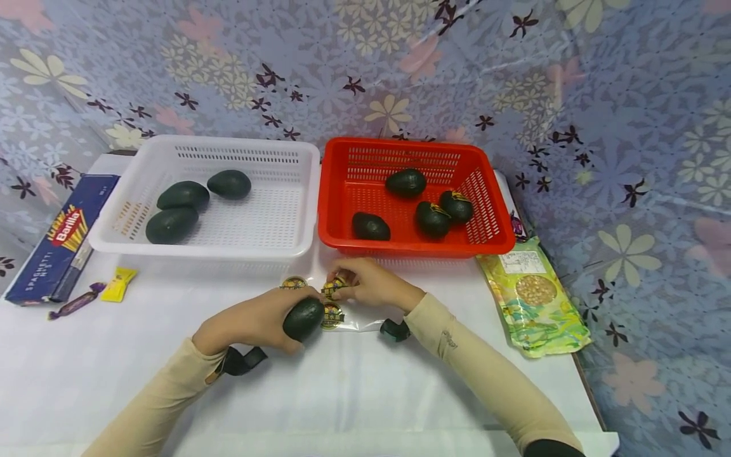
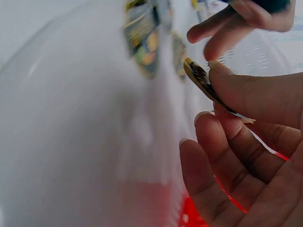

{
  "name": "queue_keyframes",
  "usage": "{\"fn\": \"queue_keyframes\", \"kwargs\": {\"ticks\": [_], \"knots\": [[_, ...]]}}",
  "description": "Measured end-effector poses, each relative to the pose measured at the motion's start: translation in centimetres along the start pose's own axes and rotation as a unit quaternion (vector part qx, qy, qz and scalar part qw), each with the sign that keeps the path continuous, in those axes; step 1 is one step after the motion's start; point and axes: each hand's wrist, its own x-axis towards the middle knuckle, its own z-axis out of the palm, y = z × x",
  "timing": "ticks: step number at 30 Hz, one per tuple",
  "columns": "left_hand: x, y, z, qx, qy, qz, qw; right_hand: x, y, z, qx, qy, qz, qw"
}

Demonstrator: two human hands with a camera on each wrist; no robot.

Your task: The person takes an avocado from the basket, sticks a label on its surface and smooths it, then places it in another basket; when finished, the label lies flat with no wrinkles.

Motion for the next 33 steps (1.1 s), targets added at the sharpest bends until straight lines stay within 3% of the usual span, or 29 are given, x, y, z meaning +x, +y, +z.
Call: {"fn": "queue_keyframes", "kwargs": {"ticks": [4, 7, 12, 16, 21, 27, 33], "knots": [[-0.3, 0.3, -0.9, -0.045, 0.04, 0.008, 0.9982, -1.0, -0.6, -0.8, 0.018, 0.021, -0.005, 1.0], [-0.4, 0.7, -1.3, -0.096, 0.081, -0.008, 0.992, -1.9, -1.3, -1.5, 0.032, 0.04, -0.01, 0.999], [-0.2, 1.2, -1.7, -0.181, 0.141, -0.045, 0.9723, -3.4, -2.9, -2.9, 0.058, 0.086, -0.013, 0.995], [0.2, 1.3, -1.9, -0.245, 0.166, -0.042, 0.9543, -4.2, -4.2, -3.7, 0.108, 0.156, -0.009, 0.982], [0.7, 1.3, -1.9, -0.289, 0.176, -0.014, 0.941, -4.7, -5.6, -3.8, 0.188, 0.218, 0.002, 0.958], [1.4, 1.2, -1.6, -0.315, 0.143, 0.033, 0.9375, -4.4, -6.4, -3.5, 0.27, 0.215, -0.012, 0.938], [1.8, 1.6, -1.6, -0.306, 0.163, 0.018, 0.9378, -4.2, -6.8, -3.4, 0.333, 0.21, -0.019, 0.919]]}}
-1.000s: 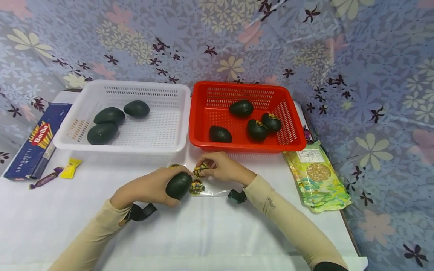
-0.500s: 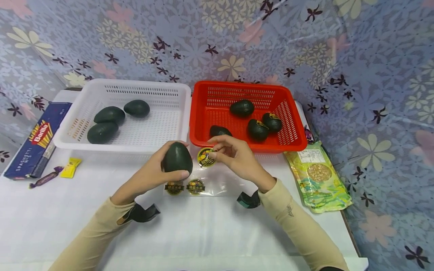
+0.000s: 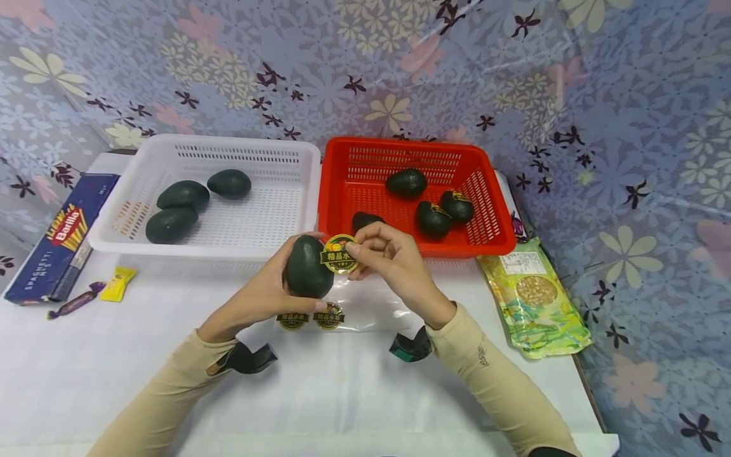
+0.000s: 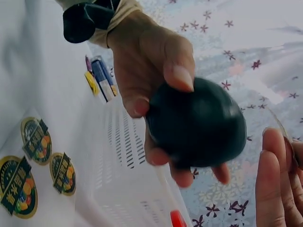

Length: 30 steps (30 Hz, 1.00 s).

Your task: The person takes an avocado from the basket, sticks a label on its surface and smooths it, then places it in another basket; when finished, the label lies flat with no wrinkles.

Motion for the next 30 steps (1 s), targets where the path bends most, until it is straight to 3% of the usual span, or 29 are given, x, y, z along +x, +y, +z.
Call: {"fn": "queue_keyframes", "kwargs": {"ticks": [7, 12, 30], "knots": [[0.3, 0.5, 0.5, 0.026, 0.011, -0.018, 0.9994, -0.1, -0.3, 0.4, -0.02, -0.023, -0.003, 1.0], [0.5, 0.5, 0.9, 0.014, 0.009, -0.025, 0.9995, -0.2, -0.2, 0.5, -0.028, -0.031, 0.005, 0.999], [0.4, 0.8, 1.5, 0.003, 0.009, -0.016, 0.9998, -0.6, -0.3, 1.1, -0.045, -0.038, -0.002, 0.998]]}}
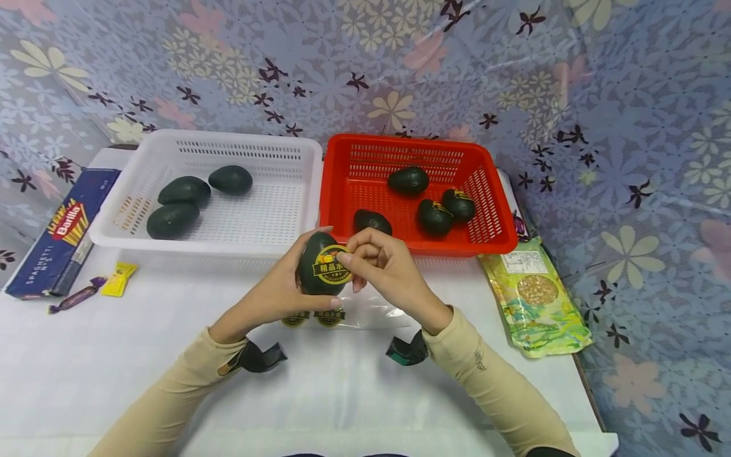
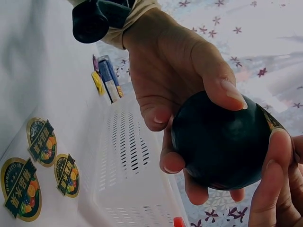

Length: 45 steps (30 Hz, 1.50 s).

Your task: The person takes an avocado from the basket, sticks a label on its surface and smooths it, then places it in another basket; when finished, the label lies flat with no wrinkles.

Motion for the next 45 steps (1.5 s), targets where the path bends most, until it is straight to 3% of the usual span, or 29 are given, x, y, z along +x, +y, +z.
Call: {"fn": "queue_keyframes", "kwargs": {"ticks": [14, 23, 36, 39, 45], "knots": [[-0.3, 0.3, 0.1, -0.024, 0.001, 0.003, 0.9997, -0.3, 0.1, 0.2, -0.002, -0.002, -0.016, 1.0], [-0.5, 0.6, 0.1, -0.036, -0.007, 0.0, 0.9993, -0.5, -0.1, 0.3, 0.008, 0.001, 0.01, 1.0], [-0.7, 0.8, 0.0, 0.017, 0.005, 0.011, 0.9998, -0.7, -0.1, 0.3, 0.004, -0.006, 0.011, 1.0], [-0.8, 0.8, -0.1, 0.017, -0.006, 0.012, 0.9998, -0.7, 0.0, 0.2, -0.003, -0.011, 0.01, 1.0], [-1.1, 0.5, 0.0, -0.04, -0.052, 0.049, 0.9967, -0.9, 0.2, 0.2, -0.007, -0.031, -0.001, 0.999]]}}
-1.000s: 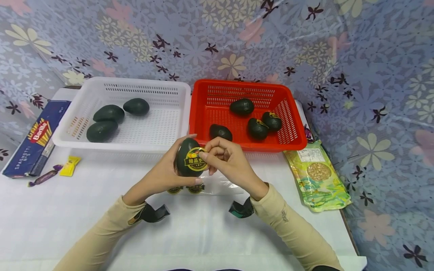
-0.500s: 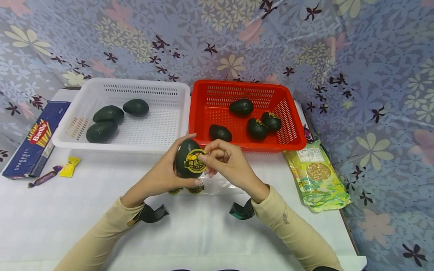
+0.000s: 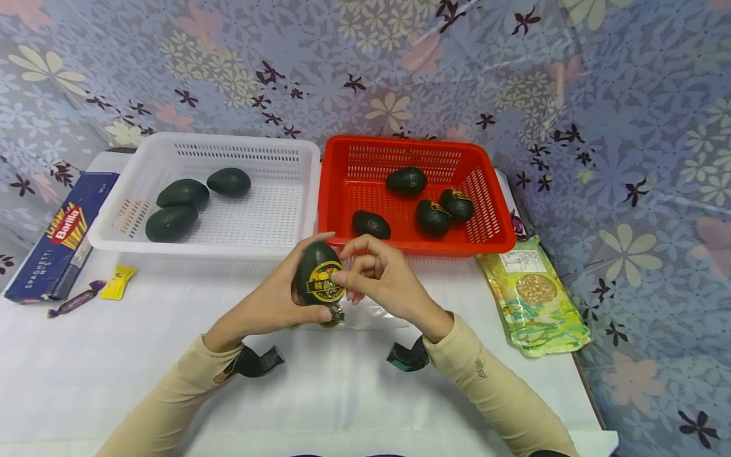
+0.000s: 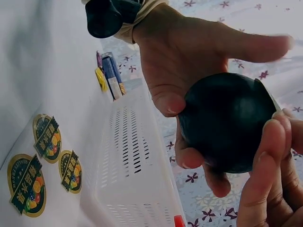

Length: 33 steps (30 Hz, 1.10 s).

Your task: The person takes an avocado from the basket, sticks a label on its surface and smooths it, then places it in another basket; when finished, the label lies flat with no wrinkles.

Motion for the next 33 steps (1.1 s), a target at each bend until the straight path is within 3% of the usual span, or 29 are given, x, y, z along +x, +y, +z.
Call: {"fn": "queue_keyframes", "kwargs": {"ticks": [6, 9, 13, 19, 27, 33], "knots": [[-0.1, -0.1, 0.5, 0.021, 0.011, 0.011, 0.9996, -0.2, 0.1, 0.2, 0.005, 0.002, -0.016, 1.0], [-0.2, 0.1, 0.6, -0.016, -0.002, 0.004, 0.9999, -0.3, 0.2, 0.3, 0.011, -0.001, -0.018, 1.0], [-0.5, 0.3, 0.5, -0.078, -0.043, 0.002, 0.996, -0.5, 0.5, 0.2, 0.035, -0.026, -0.019, 0.999], [-0.8, 0.9, 0.5, -0.091, -0.07, 0.003, 0.9934, -0.8, 0.6, 0.0, 0.084, -0.079, -0.039, 0.993], [-1.0, 1.4, 0.8, -0.111, -0.094, 0.021, 0.9892, -0.8, 0.0, -0.2, 0.048, -0.097, -0.087, 0.99], [-1.2, 1.5, 0.9, -0.136, -0.11, 0.01, 0.9845, -1.1, -0.2, -0.6, 0.085, -0.141, -0.081, 0.983]]}}
